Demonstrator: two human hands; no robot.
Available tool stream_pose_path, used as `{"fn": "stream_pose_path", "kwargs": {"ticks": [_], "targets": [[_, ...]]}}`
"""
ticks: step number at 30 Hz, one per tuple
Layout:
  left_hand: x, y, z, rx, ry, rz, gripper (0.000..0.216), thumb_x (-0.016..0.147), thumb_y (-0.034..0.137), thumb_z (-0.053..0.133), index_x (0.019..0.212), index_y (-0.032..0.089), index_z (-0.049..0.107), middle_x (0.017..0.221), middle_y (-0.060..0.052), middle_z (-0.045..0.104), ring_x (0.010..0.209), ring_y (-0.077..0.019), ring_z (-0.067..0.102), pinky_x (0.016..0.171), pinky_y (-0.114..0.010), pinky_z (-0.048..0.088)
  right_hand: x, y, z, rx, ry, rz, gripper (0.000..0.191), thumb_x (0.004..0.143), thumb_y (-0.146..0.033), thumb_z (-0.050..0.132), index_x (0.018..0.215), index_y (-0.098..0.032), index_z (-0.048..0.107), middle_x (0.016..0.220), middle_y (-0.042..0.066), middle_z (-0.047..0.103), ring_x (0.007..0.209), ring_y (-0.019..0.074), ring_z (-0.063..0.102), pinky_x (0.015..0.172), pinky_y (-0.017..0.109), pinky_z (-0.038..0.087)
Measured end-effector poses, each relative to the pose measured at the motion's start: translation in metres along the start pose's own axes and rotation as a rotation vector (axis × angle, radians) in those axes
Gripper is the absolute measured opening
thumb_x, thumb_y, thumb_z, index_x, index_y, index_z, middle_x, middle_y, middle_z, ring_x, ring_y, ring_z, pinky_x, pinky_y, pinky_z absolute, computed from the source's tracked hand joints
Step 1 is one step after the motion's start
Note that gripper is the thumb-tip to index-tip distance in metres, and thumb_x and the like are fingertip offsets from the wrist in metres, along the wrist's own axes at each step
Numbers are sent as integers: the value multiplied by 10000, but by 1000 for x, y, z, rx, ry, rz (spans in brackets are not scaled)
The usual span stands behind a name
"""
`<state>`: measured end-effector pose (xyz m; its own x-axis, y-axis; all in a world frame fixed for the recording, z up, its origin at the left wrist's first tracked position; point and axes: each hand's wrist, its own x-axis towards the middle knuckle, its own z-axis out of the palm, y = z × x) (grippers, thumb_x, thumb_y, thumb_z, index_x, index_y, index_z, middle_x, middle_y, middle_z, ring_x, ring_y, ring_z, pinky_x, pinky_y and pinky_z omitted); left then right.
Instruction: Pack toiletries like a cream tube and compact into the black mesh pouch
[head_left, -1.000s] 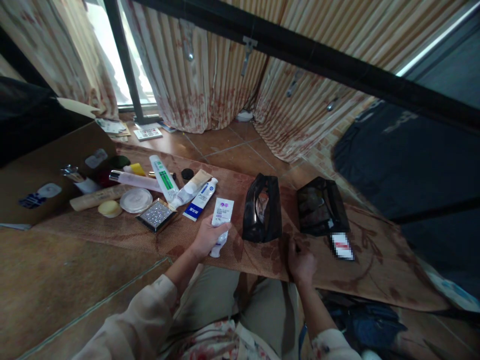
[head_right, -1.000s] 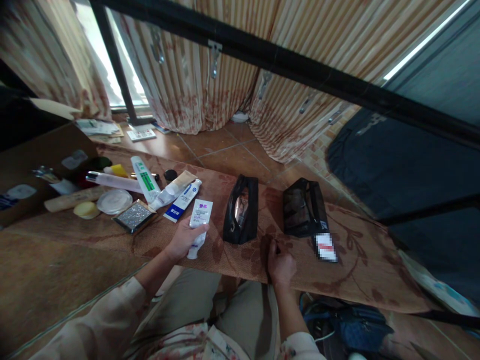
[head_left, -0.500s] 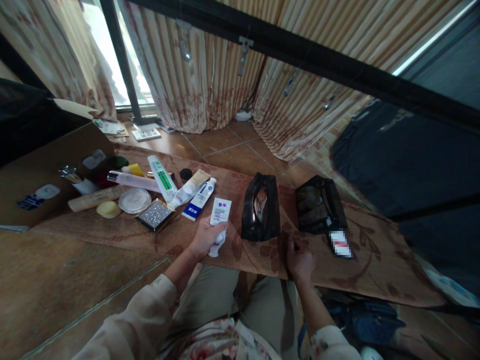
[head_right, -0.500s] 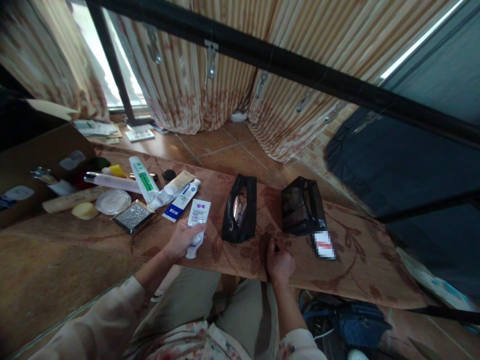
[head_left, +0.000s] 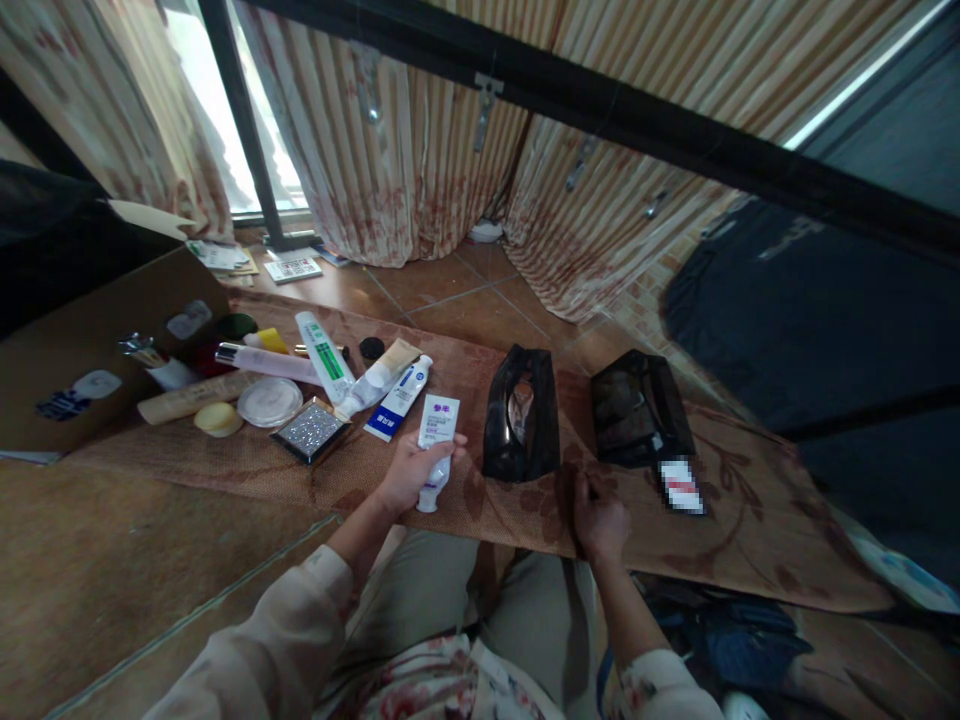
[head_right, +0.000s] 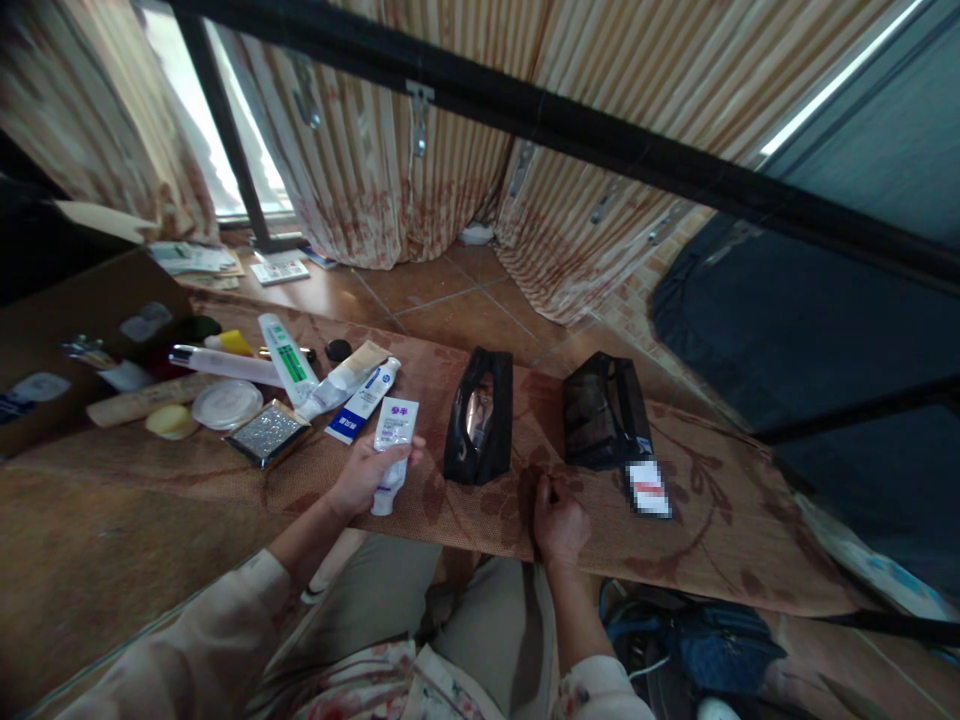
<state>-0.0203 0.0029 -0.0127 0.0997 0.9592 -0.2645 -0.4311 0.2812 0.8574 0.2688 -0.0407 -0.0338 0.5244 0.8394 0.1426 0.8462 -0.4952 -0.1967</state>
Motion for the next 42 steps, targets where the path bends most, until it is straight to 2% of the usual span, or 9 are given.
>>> {"fn": "stream_pose_path", "kwargs": {"ticks": [5, 12, 17, 20, 22, 33, 37, 42], "targets": [[1, -1, -3, 9, -2, 0, 231, 639, 299, 746, 747, 103, 686, 593, -32, 654, 474, -100, 531, 454, -204, 360, 0, -1, -1, -6, -9, 0, 435, 887, -494, 435, 1017, -190, 718, 789, 128, 705, 645, 202, 606, 556, 269, 304], [5, -5, -6, -20, -13, -16, 283, 671, 384, 727, 713, 114, 652, 586, -29, 633, 475, -104, 532, 454, -206, 364, 0, 1, 1, -24, -3, -10, 430, 890, -489, 434, 1007, -190, 720, 765, 122, 699, 635, 199, 597, 551, 268, 284], [7, -4, -7, -78, -36, -51, 543, 787, 621, 494, 748, 106, 661, 571, -57, 623, 446, -117, 522, 437, -225, 370, 1, 2, 1, -13, 0, -15, 424, 888, -484, 443, 1009, -188, 721, 740, 113, 695, 632, 194, 590, 549, 263, 276], [9, -3, -7, -156, -57, -81, 675, 809, 693, 351, 785, 97, 667, 589, -86, 640, 500, -155, 577, 445, -237, 386, 1, 1, 1, -4, 6, -6, 416, 886, -483, 447, 998, -194, 724, 760, 112, 698, 637, 190, 586, 552, 259, 276], [11, -4, -8, -178, -59, -96, 686, 819, 690, 328, 809, 94, 668, 595, -91, 645, 529, -170, 598, 446, -239, 388, 1, 0, 0, -4, 0, 2, 412, 886, -485, 447, 1002, -201, 723, 767, 110, 700, 632, 187, 581, 553, 258, 273], [5, 0, -5, -278, -48, -107, 492, 839, 559, 448, 842, 107, 643, 604, -67, 631, 522, -166, 592, 463, -247, 417, 0, -1, -3, -9, -10, -24, 412, 893, -470, 441, 885, -182, 735, 744, 107, 695, 612, 173, 567, 543, 256, 257], [2, 5, -3, -321, -59, -120, 420, 840, 498, 481, 822, 105, 627, 623, -65, 625, 541, -163, 597, 502, -256, 453, 0, -1, -1, -6, 14, -15, 402, 889, -467, 452, 974, -184, 725, 760, 109, 695, 615, 172, 574, 549, 254, 275], [3, 5, -5, -381, -95, -115, 381, 839, 466, 495, 868, 109, 625, 669, -62, 641, 574, -165, 610, 552, -271, 486, 0, -2, -3, -17, -19, -5, 441, 895, -487, 422, 1008, -181, 720, 756, 114, 690, 626, 175, 582, 548, 256, 295]]}}
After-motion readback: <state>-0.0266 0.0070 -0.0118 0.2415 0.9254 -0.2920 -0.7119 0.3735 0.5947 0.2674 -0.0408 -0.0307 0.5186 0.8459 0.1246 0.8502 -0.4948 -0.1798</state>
